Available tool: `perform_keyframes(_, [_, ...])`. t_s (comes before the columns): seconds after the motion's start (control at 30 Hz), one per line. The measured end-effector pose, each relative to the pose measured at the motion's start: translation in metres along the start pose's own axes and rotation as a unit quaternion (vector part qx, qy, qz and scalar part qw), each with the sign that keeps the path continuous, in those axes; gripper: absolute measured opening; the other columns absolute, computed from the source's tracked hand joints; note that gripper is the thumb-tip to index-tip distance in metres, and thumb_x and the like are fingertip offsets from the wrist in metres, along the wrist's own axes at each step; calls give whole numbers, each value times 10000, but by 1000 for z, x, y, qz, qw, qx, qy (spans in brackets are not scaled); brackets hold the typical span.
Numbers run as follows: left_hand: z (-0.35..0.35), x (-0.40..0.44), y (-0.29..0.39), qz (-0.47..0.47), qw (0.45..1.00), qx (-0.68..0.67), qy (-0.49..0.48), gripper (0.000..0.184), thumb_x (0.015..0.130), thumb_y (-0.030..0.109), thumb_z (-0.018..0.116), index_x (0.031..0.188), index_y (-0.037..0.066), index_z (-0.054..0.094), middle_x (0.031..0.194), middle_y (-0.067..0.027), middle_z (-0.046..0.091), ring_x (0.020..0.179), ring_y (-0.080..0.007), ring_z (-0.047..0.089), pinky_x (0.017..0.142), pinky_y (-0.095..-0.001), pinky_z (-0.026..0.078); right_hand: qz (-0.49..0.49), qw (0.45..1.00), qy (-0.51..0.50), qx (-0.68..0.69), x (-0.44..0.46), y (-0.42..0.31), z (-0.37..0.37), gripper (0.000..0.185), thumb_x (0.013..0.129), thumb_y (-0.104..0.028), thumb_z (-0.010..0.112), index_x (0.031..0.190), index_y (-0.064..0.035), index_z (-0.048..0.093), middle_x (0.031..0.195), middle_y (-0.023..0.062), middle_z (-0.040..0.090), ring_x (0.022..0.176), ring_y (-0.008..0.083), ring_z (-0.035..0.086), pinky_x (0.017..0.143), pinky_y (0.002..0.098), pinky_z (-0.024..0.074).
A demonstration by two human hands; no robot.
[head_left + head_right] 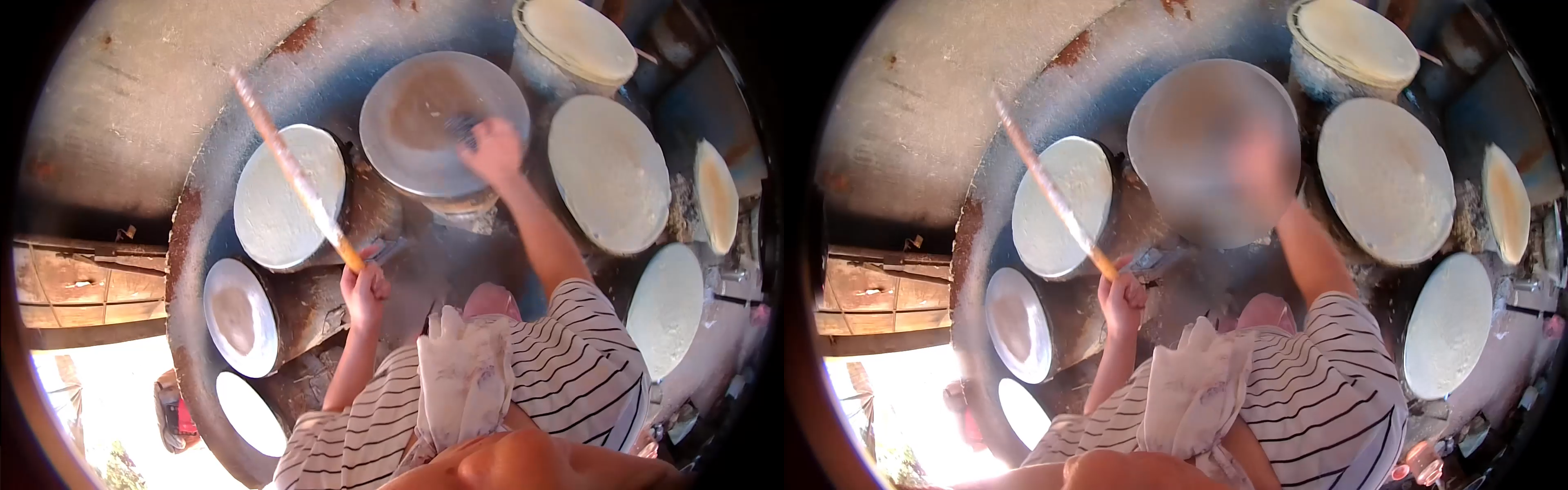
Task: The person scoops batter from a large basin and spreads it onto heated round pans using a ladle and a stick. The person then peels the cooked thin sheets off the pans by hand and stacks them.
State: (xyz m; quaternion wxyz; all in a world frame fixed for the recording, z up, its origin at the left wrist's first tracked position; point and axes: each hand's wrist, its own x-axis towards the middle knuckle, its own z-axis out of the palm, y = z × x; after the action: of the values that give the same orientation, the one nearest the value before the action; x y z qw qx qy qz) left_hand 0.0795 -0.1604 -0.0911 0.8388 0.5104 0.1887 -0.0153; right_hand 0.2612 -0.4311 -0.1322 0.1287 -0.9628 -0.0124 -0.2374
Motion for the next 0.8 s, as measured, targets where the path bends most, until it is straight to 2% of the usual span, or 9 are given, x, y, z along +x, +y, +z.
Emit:
perform_keyframes(0.13, [-34, 28, 6, 26, 997, -39, 60, 269, 867, 13, 477, 1130, -23, 519, 552, 47, 323, 407, -38, 255, 379, -201, 205, 80, 994, 72, -25, 118, 100, 74, 447, 774, -401, 662, 933, 16, 647, 1164, 179, 569, 1079, 338, 524, 899, 432, 445])
perform_keyframes(0.2, [-34, 39, 7, 28, 992, -37, 119, 275, 878, 25, 470, 1145, -23, 517, 539, 49, 318, 399, -41, 250, 367, -211, 203, -83, 994, 44, 63, 153, 69, 107, 429, 742, -367, 683, 975, -12, 624, 1098, 103, 604, 1040, 312, 536, 858, 416, 448])
perform_keyframes(0.33, [-7, 62, 16, 5, 984, -66, 168, 301, 868, 8, 449, 1160, -15, 517, 550, 45, 322, 416, -44, 256, 372, -213, 213, -196, 914, -240, 263, 66, -86, 80, 365, 627, -258, 735, 950, -116, 642, 914, 90, 633, 950, 310, 565, 786, 423, 456])
perform_keyframes(0.4, [3, 76, 21, 5, 981, -72, 181, 306, 867, 5, 451, 1166, -16, 515, 559, 43, 328, 427, -44, 263, 379, -210, 216, -325, 880, -188, 292, 24, -83, 43, 344, 637, -229, 719, 949, -108, 640, 895, 92, 636, 935, 295, 570, 793, 436, 445])
perform_keyframes(0.47, [4, 80, 21, 22, 982, -66, 177, 311, 862, -6, 448, 1166, -29, 511, 571, 41, 339, 438, -41, 274, 389, -203, 217, -244, 921, -193, 235, 57, -35, 47, 387, 646, -241, 726, 1003, -115, 648, 995, 101, 630, 997, 299, 559, 857, 447, 434])
perform_keyframes(0.57, [4, 75, 17, 39, 982, -57, 176, 303, 867, -3, 449, 1162, -37, 510, 570, 42, 338, 436, -39, 278, 389, -204, 213, -102, 989, -36, 100, 170, 35, 107, 388, 735, -332, 693, 1086, -166, 678, 1213, 74, 568, 1073, 323, 531, 901, 433, 454])
perform_keyframes(0.63, [8, 75, 10, 41, 980, -67, 185, 299, 868, -4, 453, 1159, -36, 513, 571, 41, 342, 436, -38, 277, 388, -205, 212, -81, 989, -118, 19, 235, 12, 146, 433, 736, -438, 645, 1106, -215, 674, 1223, 3, 570, 1062, 293, 533, 874, 423, 478])
perform_keyframes(0.77, [31, 65, 12, 39, 967, -89, 234, 309, 864, 14, 463, 1167, -20, 507, 569, 48, 334, 423, -44, 274, 386, -199, 212, -360, 893, -180, 199, 183, -106, 161, 378, 675, -343, 661, 991, -138, 698, 1001, 20, 657, 944, 282, 549, 816, 423, 472])
perform_keyframes(0.8, [35, 61, 14, 35, 969, -83, 232, 312, 860, 14, 464, 1167, -21, 506, 573, 48, 335, 427, -42, 278, 386, -199, 212, -318, 851, -290, 302, 143, -119, 137, 356, 658, -321, 681, 953, -122, 695, 1050, 33, 630, 944, 289, 529, 812, 426, 450])
